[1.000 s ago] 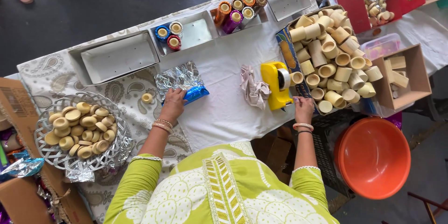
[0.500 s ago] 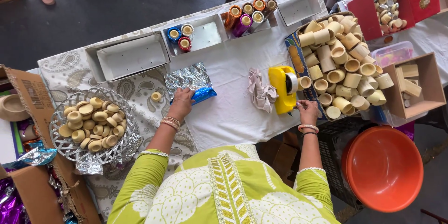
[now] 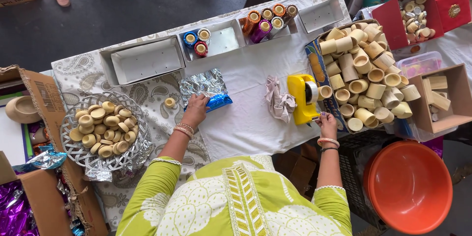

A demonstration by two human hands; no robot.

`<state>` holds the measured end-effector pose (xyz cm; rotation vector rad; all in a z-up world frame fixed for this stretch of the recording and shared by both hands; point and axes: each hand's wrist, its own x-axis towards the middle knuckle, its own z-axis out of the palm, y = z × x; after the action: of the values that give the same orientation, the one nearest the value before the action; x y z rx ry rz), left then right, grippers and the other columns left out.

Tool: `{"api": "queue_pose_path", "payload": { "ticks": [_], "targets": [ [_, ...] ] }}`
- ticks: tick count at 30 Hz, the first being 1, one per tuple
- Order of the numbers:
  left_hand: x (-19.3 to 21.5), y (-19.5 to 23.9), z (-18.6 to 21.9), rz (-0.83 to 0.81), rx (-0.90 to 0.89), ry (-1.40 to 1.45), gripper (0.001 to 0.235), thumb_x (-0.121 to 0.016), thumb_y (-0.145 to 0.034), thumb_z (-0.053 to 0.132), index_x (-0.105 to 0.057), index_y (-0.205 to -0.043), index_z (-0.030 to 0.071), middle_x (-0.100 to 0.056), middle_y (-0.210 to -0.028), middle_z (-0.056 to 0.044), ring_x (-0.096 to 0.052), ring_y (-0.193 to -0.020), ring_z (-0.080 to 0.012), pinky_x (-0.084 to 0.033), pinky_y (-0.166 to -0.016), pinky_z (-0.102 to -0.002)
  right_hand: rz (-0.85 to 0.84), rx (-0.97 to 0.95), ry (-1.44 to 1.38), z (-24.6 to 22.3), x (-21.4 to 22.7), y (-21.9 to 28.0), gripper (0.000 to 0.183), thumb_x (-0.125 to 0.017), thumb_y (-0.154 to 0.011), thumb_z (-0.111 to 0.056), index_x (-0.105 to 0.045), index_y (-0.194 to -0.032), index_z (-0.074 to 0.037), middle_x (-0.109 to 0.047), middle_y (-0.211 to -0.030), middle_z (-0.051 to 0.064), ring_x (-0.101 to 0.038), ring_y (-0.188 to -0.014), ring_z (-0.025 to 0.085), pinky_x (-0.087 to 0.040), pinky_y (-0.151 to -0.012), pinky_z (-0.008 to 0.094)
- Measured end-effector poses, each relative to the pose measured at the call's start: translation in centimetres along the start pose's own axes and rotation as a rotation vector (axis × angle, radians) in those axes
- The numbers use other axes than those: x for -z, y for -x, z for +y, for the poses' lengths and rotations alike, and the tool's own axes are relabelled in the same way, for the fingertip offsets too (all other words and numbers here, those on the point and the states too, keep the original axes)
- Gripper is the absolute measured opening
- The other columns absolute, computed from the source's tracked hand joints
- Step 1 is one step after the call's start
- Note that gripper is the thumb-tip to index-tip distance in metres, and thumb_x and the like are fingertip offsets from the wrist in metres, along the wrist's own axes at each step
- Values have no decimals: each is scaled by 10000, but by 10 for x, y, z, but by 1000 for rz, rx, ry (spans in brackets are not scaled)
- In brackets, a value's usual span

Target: The person picks up a small cylindrical candle and a sheet of blue metallic foil. They place the candle on the foil and wrap it tightly by folding the edges. The person then uses a tape dispenser to secure the wrapped candle with clear tape.

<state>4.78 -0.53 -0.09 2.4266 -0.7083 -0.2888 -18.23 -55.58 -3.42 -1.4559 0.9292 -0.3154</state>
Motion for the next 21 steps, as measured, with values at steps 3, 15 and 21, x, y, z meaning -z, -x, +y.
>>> {"api": "queue_pose_path", "payload": {
  "ticks": [3, 15, 21],
  "targets": [
    [5, 1, 3, 19, -26, 16, 405, -766, -821, 127, -697, -1217, 80, -657, -1124, -89, -552, -1058, -346, -470, -970, -448, 21, 55, -58, -4, -6, 6, 169, -617, -1084, -202, -571, -1059, -42, -622, -867, 3, -565, -733, 85, -542, -724, 265],
    [5, 3, 2, 66, -47, 14, 395, -789, -774, 112, -711, -1159, 71, -663, -1071, -93, -562, -997, -347, -490, -919, -449, 38, 72, -352, -5, -11, 38, 193, -681, -1006, -75, -538, -1131, -43, -671, -1008, 60, -671, -854, 146, -599, -876, 347],
    [8, 2, 4, 37, -19, 16, 353, -780, -796, 116, -713, -1141, 79, -666, -1070, -94, -560, -1020, -354, -480, -911, -457, -31, 79, -446, 23, 6, 26, 192, -685, -993, -45, -555, -1133, -51, -672, -1004, 68, -671, -894, 151, -596, -947, 406]
  ]
}}
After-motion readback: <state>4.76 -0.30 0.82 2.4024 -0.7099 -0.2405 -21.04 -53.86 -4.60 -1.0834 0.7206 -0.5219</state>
